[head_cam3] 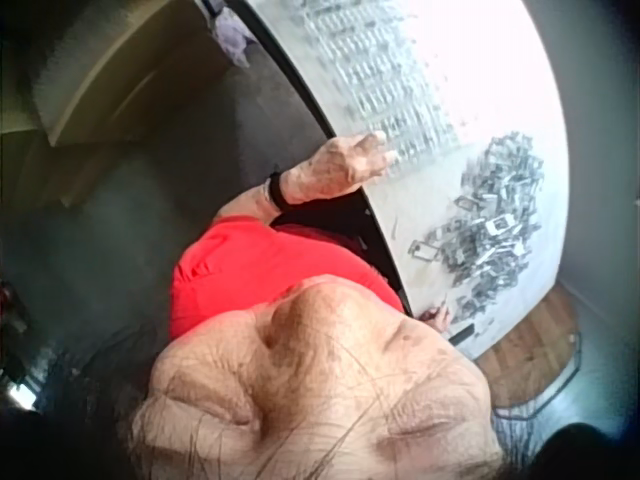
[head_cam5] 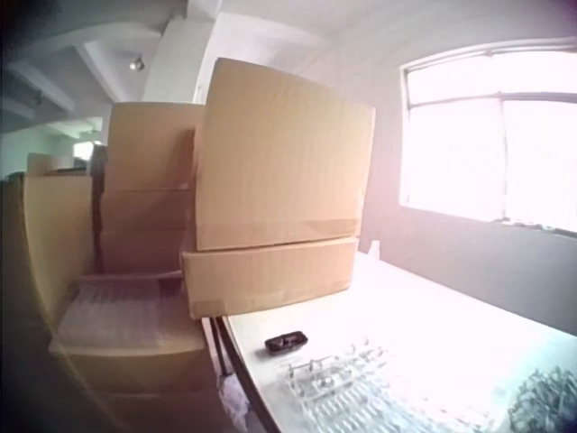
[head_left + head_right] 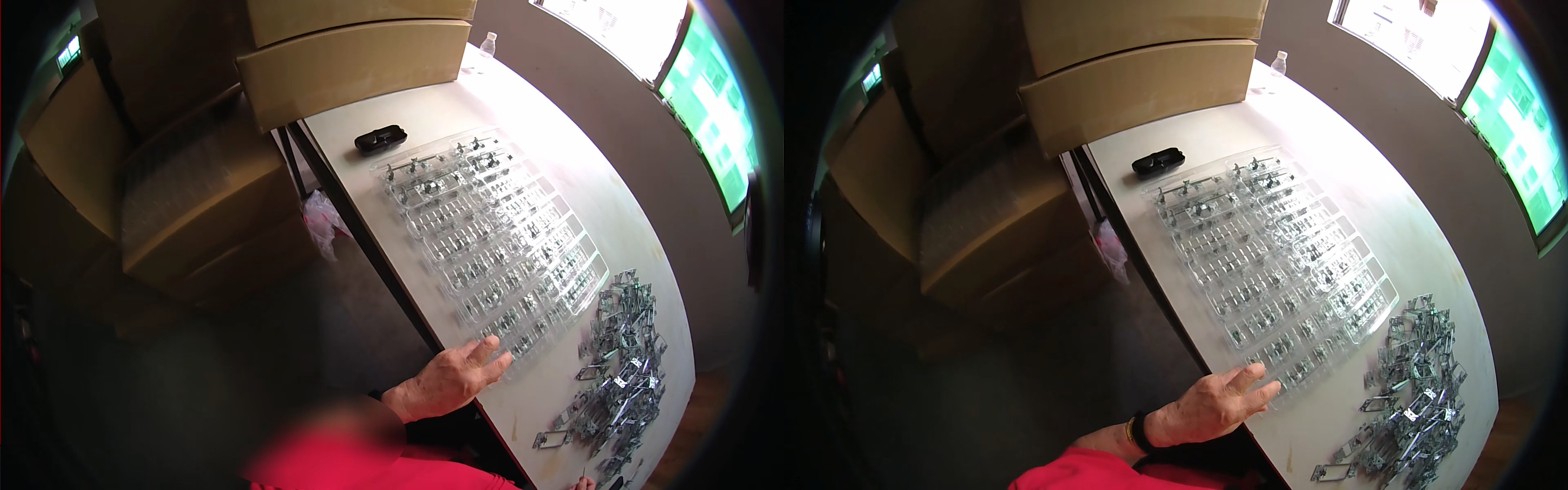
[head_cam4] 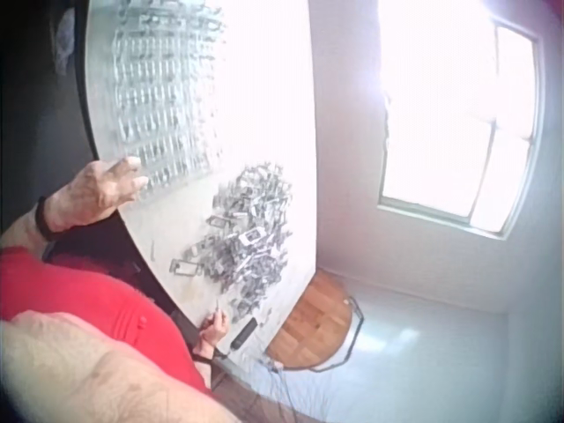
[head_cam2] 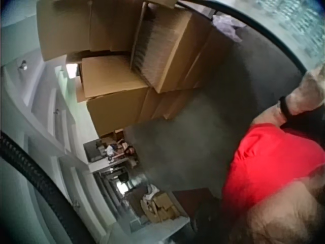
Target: Assembling small metal brackets using a thin tool at a workstation.
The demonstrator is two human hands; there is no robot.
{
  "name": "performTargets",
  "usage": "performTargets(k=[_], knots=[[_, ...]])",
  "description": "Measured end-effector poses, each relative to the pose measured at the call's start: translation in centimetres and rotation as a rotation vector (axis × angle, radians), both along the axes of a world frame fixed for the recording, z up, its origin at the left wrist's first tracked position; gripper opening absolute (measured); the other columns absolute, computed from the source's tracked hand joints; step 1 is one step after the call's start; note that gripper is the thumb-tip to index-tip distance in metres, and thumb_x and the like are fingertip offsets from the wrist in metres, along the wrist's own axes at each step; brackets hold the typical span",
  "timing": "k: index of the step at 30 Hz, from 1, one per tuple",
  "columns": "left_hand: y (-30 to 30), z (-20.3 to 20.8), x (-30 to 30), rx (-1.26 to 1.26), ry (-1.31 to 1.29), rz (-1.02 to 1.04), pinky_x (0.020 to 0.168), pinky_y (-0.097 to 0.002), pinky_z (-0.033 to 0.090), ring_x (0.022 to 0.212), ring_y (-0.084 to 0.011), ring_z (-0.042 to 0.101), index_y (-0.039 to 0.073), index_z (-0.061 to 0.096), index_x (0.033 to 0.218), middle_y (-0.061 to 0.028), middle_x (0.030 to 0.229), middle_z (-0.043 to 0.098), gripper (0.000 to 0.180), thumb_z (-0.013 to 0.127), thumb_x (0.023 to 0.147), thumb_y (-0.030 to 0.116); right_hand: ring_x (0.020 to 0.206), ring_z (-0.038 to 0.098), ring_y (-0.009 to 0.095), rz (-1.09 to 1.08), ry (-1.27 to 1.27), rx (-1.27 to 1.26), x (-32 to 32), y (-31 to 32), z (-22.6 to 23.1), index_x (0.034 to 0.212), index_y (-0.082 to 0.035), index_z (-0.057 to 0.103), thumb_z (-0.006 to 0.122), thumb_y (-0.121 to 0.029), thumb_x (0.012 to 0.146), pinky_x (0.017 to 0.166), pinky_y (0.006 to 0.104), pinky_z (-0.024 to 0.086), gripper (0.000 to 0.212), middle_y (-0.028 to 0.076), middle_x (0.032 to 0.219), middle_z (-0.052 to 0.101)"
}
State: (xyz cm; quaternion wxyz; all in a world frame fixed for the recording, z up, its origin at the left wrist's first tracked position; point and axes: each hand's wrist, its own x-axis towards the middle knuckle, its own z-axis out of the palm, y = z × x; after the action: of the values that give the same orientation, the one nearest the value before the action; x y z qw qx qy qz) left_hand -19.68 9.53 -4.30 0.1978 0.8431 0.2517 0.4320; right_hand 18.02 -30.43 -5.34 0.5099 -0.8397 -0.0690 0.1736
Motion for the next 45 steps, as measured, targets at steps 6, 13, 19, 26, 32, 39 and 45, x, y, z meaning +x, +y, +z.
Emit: performTargets(k=[6, 13, 19, 26, 32, 39, 45], knots=[[0.3, -0.4, -0.3, -0.024, 0.009, -0.010, 0.075, -0.0376, 0.061, 0.096, -0.0288, 0.070, 0.006, 0.065, 0.131, -0.0173, 0.118, 0.055, 0.046, 0.081, 0.089, 0.014, 0.044, 0.036, 0.008, -0.045, -0.013, 0.007, 0.6, 0.5, 0.1, 0.092, -0.019, 0.056, 0.060, -0.026, 0.106, 0.040, 0.0258, 0.030, 0.016, -0.005, 0.059, 0.045], [0.4, -0.5, 0.0, 0.058, 0.038, 0.034, 0.069, -0.0358, 0.060, 0.089, -0.0278, 0.068, 0.004, 0.065, 0.128, -0.0186, 0.119, 0.056, 0.040, 0.074, 0.090, 0.011, 0.043, 0.036, 0.007, 0.019, -0.006, 0.074, -0.9, 2.0, 1.4, 0.099, -0.017, 0.059, 0.063, -0.028, 0.105, 0.039, 0.0267, 0.027, 0.013, -0.005, 0.059, 0.045], [0.3, -1.1, 0.7, 0.020, -0.051, 0.029, 0.073, -0.0399, 0.060, 0.091, -0.0298, 0.068, 0.002, 0.065, 0.127, -0.0213, 0.121, 0.057, 0.042, 0.076, 0.089, 0.015, 0.046, 0.038, 0.008, 0.210, -0.089, 0.002, 1.6, 0.0, 0.7, 0.106, -0.017, 0.060, 0.062, -0.029, 0.107, 0.039, 0.0261, 0.027, 0.012, -0.003, 0.066, 0.049], [0.4, -1.1, 1.1, 0.060, -0.061, 0.061, 0.073, -0.0395, 0.061, 0.087, -0.0288, 0.070, 0.000, 0.065, 0.112, -0.0203, 0.117, 0.060, 0.028, 0.073, 0.088, 0.012, 0.049, 0.041, 0.010, 0.229, 0.089, 0.076, 2.6, 1.1, 2.2, 0.112, -0.017, 0.062, 0.064, -0.026, 0.106, 0.043, 0.0270, 0.032, 0.011, -0.003, 0.067, 0.051], [0.7, -1.3, 1.4, 0.105, -0.046, 0.085, 0.075, -0.0401, 0.062, 0.084, -0.0292, 0.072, -0.002, 0.066, 0.107, -0.0221, 0.115, 0.062, 0.022, 0.068, 0.087, 0.007, 0.050, 0.042, 0.009, 0.325, 0.008, 0.020, 6.1, 0.8, 2.7, 0.113, -0.015, 0.062, 0.065, -0.027, 0.106, 0.045, 0.0266, 0.033, 0.014, -0.003, 0.068, 0.052], [0.8, -1.2, 1.7, 0.086, -0.036, 0.069, 0.075, -0.0420, 0.064, 0.087, -0.0327, 0.074, -0.002, 0.067, 0.105, -0.0218, 0.113, 0.061, 0.023, 0.069, 0.083, 0.005, 0.052, 0.043, 0.009, 0.384, -0.063, -0.003, 8.7, 0.7, 2.1, 0.114, -0.013, 0.063, 0.066, -0.027, 0.106, 0.048, 0.0262, 0.035, 0.017, -0.002, 0.069, 0.053], [1.2, -0.8, 1.8, 0.047, -0.022, 0.030, 0.076, -0.0433, 0.064, 0.086, -0.0327, 0.073, -0.002, 0.070, 0.099, -0.0217, 0.112, 0.061, 0.019, 0.071, 0.082, 0.007, 0.054, 0.045, 0.009, 0.399, -0.111, -0.010, 9.8, 0.2, 1.5, 0.114, -0.011, 0.064, 0.067, -0.028, 0.106, 0.050, 0.0259, 0.037, 0.019, -0.002, 0.070, 0.054]])
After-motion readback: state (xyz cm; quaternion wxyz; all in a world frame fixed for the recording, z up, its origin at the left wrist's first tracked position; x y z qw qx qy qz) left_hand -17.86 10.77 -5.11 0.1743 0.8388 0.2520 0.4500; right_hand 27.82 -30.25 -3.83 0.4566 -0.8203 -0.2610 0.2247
